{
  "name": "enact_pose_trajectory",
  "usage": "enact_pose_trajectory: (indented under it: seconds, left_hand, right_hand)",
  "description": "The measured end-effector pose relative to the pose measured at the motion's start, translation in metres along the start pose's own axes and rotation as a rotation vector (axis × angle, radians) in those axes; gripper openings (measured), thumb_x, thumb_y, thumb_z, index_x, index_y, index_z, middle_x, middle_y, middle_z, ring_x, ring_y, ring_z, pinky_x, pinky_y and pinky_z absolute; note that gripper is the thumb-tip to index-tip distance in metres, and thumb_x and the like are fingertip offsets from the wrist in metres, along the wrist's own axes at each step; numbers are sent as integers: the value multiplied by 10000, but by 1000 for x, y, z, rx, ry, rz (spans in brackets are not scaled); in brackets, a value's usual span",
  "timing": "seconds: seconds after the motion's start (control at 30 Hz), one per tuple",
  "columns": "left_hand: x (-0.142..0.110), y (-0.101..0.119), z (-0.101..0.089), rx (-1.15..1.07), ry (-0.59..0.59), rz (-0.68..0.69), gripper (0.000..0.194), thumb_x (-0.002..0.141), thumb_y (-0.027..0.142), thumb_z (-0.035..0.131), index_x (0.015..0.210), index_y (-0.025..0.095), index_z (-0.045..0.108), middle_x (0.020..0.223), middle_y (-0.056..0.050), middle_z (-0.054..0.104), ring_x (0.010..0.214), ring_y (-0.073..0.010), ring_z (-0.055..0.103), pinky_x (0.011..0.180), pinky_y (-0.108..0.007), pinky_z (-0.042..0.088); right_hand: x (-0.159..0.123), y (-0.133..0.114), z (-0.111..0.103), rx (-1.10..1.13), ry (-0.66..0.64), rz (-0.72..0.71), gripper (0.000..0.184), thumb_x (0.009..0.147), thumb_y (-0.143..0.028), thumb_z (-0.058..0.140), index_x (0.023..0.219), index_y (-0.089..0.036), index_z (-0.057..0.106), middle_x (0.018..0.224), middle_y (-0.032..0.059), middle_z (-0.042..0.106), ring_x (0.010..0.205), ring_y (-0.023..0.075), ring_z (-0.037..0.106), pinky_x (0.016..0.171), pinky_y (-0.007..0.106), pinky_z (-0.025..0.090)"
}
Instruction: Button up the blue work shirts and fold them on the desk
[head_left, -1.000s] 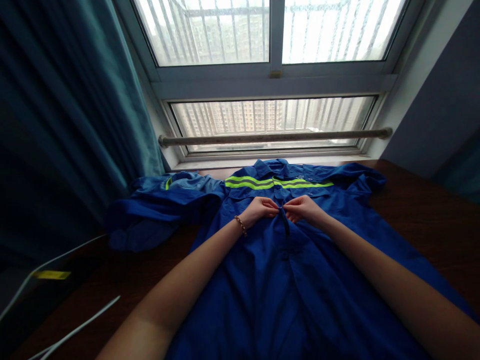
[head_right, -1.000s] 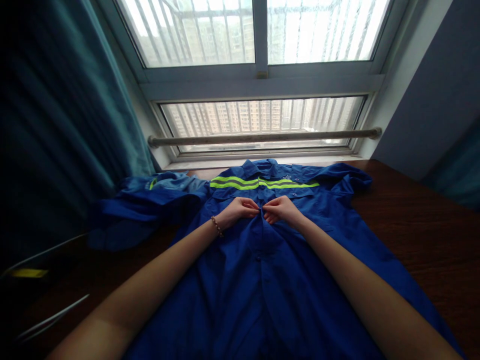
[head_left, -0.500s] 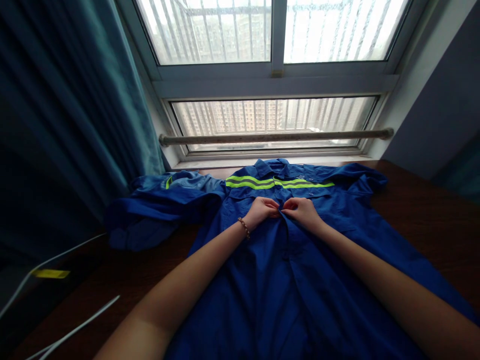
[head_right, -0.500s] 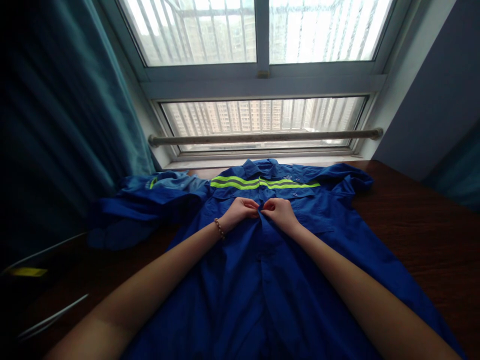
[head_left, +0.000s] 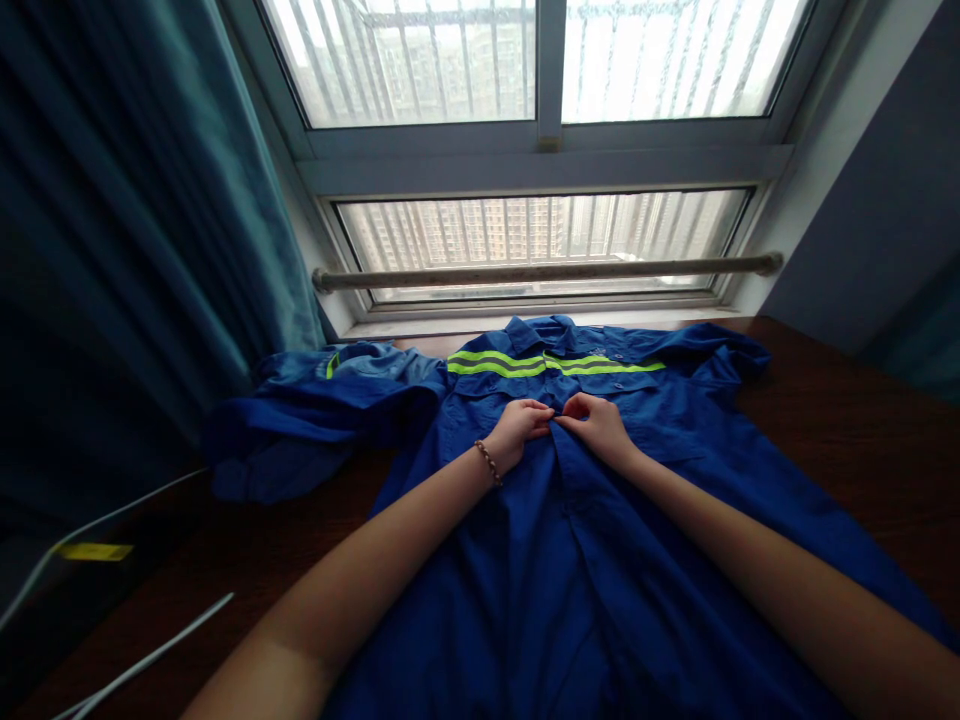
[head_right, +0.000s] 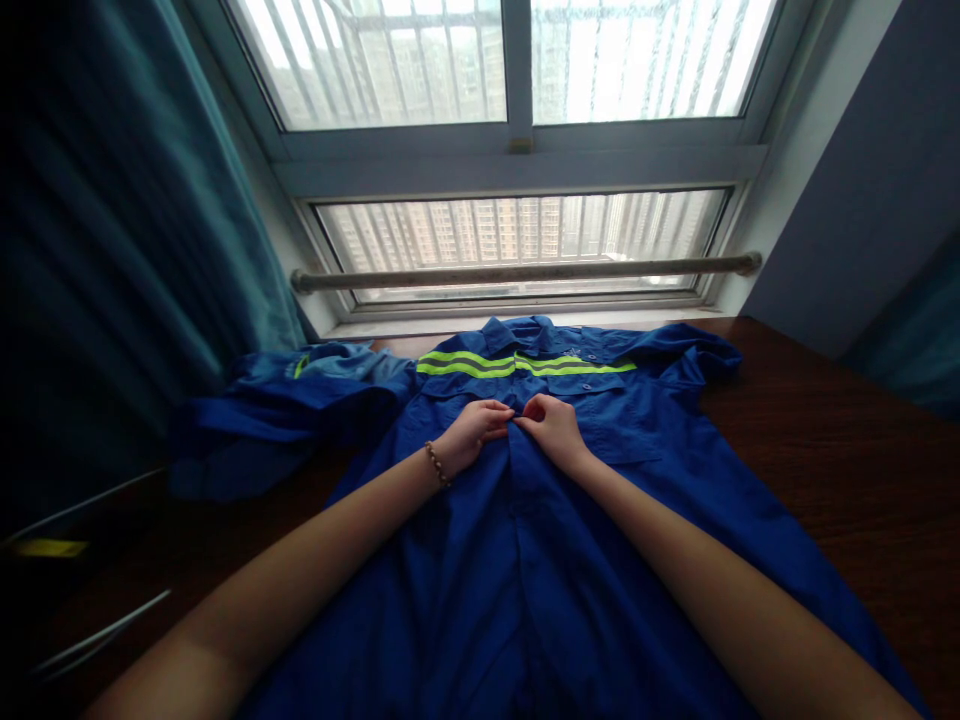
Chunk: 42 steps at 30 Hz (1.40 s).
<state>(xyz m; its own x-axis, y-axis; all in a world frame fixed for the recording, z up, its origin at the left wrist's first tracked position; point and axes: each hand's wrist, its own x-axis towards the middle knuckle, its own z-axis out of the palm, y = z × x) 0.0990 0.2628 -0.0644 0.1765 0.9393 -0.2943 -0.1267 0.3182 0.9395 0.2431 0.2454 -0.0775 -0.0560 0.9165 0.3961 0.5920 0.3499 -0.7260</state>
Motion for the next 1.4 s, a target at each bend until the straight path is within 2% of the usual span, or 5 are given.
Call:
enact_pose_trajectory:
  seconds: [0.5,0.83,0.93,1.07,1.4]
  left_hand:
    - [1,-3,-2,90,-128,126,263,590,44,697,768,108,515,646,9,538,532,-74,540,506,-188,457]
    - [3,1,-9,696,-358,135,287,660,134,648,840,147,425,540,29,538,457,-128,544,471,-239,448]
    - [1,3,-13,1100,-176,408,391,659,312,678,935,135,464,765,-76,612,724,-216,602,661,-333,478]
    - [3,-4,-20,1469,206,494,599,774,554,447,1219,155,407,1306,-187,369,1207,-394,286,928,-580,250]
    - [74,0,-41,1571,216,310,798,728,721,202,1359,236,254,1440,-118,145,1262,-447,83,912,-680,62]
  right_hand:
    - [11,15,0,507,-233,439,249,681,-376,575,623,-140,522,401,-61,414,338,46,326,352,169,223]
    - [7,14,2,-36,-40,210,164,779,-282,477,769,-149,573,659,37,577,604,145,528,594,259,422]
    - [1,16,3,-480,8,-14,280,820,-299,450,1037,-172,574,1057,92,579,980,233,484,860,362,370]
    - [2,26,3,-746,-137,73,429,866,-457,334,1250,-297,438,1335,15,391,1188,338,281,938,548,234]
    - [62,49,-2,-696,-224,34,479,871,-497,302,1278,-269,408,1355,49,365,1194,348,283,924,556,227]
